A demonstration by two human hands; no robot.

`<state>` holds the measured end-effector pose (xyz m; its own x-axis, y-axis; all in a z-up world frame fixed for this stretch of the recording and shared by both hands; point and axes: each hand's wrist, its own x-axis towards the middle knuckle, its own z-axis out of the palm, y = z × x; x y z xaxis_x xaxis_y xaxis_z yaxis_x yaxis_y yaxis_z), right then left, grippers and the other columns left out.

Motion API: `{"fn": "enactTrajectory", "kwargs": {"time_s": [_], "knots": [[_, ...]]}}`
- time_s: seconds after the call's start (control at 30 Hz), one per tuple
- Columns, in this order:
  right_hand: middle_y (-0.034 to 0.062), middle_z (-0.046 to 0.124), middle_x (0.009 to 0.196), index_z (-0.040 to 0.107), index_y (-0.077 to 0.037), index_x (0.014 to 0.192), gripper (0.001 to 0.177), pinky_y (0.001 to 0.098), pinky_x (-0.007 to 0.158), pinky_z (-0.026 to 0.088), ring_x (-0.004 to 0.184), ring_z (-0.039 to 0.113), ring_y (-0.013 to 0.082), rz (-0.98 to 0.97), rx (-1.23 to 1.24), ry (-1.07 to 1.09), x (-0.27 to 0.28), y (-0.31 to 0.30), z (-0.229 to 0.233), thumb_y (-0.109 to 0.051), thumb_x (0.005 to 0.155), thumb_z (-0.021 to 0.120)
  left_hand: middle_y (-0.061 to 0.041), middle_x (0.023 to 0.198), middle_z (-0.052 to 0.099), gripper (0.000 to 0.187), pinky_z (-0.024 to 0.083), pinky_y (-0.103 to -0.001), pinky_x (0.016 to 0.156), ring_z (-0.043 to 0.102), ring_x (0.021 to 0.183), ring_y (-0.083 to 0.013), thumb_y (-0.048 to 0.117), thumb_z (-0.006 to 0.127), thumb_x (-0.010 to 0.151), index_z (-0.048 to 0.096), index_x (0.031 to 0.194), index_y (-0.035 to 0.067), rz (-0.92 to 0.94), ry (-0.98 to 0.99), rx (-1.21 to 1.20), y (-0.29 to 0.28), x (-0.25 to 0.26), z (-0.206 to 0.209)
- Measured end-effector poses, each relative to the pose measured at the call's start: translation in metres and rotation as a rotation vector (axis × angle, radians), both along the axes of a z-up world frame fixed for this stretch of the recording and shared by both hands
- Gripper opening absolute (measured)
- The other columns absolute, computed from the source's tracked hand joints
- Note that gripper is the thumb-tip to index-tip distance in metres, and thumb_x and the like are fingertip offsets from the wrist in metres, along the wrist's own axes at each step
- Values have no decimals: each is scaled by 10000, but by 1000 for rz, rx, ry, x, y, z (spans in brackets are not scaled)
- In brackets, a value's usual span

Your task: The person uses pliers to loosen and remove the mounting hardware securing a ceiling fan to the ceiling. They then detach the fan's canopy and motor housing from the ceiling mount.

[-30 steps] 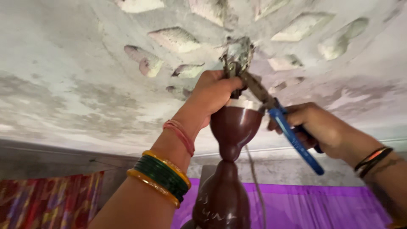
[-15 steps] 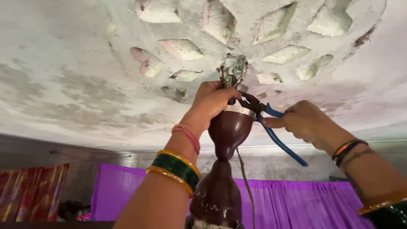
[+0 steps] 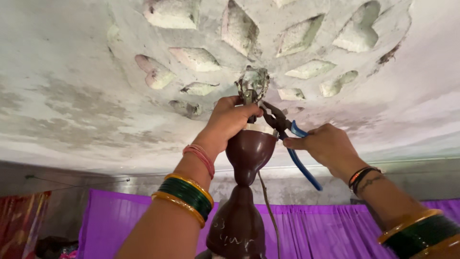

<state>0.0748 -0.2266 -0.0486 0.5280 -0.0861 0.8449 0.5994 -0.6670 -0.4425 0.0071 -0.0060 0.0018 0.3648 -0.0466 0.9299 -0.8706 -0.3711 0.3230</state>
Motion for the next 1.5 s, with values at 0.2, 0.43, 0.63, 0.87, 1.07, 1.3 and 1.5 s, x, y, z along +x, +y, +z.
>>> {"fn": "enactTrajectory", "kwargs": {"time_s": [0.2, 0.43, 0.63, 0.87, 1.07, 1.3, 1.5], "knots": [[158, 557, 557, 617, 80, 591, 722, 456, 607, 473, 578, 568, 288, 59, 19, -70, -13, 8, 4, -598, 675, 851, -25, 837, 738, 267, 503, -267, 708, 642, 778, -130, 239, 710, 803, 799, 925, 19, -97, -4, 82, 3, 2, 1], [69, 404, 595, 514, 30, 673, 699, 517, 549, 297, 589, 364, 288, 232, -46, -20, -22, 0, 20, -552, 699, 899, -24, 883, 726, 245, 533, -294, 726, 671, 813, -146, 230, 738, 792, 776, 957, 53, -83, 118, 59, 3, -7, -1], [170, 477, 563, 625, 148, 655, 795, 458, 621, 467, 583, 519, 286, 42, -104, -120, -25, 5, 13, -621, 708, 818, -61, 886, 729, 273, 572, -330, 684, 700, 770, -181, 192, 786, 758, 756, 984, 42, -163, 125, 6, 1, -5, -3], [205, 633, 657, 805, -24, 825, 567, 443, 719, 502, 700, 636, 340, -14, -155, -219, 0, 3, 5, -585, 772, 744, -55, 872, 738, 265, 580, -320, 684, 701, 764, -176, 190, 768, 756, 772, 977, 45, -194, 104, 69, 7, -1, 0], [166, 587, 630, 796, -12, 829, 575, 501, 659, 454, 643, 562, 327, 73, -136, -182, 8, 4, 9, -585, 787, 759, -60, 873, 729, 289, 572, -315, 681, 691, 767, -178, 221, 799, 758, 765, 977, 35, -164, 97, 59, 6, -3, -1], [193, 587, 612, 737, 109, 760, 664, 466, 638, 485, 598, 578, 287, 46, -51, -99, -5, -1, 14, -550, 733, 813, -65, 900, 746, 337, 581, -320, 710, 706, 793, -179, 233, 815, 721, 763, 994, 43, -158, 104, 31, 4, -7, -3], [141, 607, 722, 733, 90, 825, 523, 494, 603, 334, 643, 446, 269, 392, 83, -22, 4, -2, 17, -403, 749, 890, -50, 908, 749, 312, 580, -320, 725, 702, 819, -175, 235, 781, 733, 771, 996, 69, -143, 137, 30, 7, -5, -1]]}}
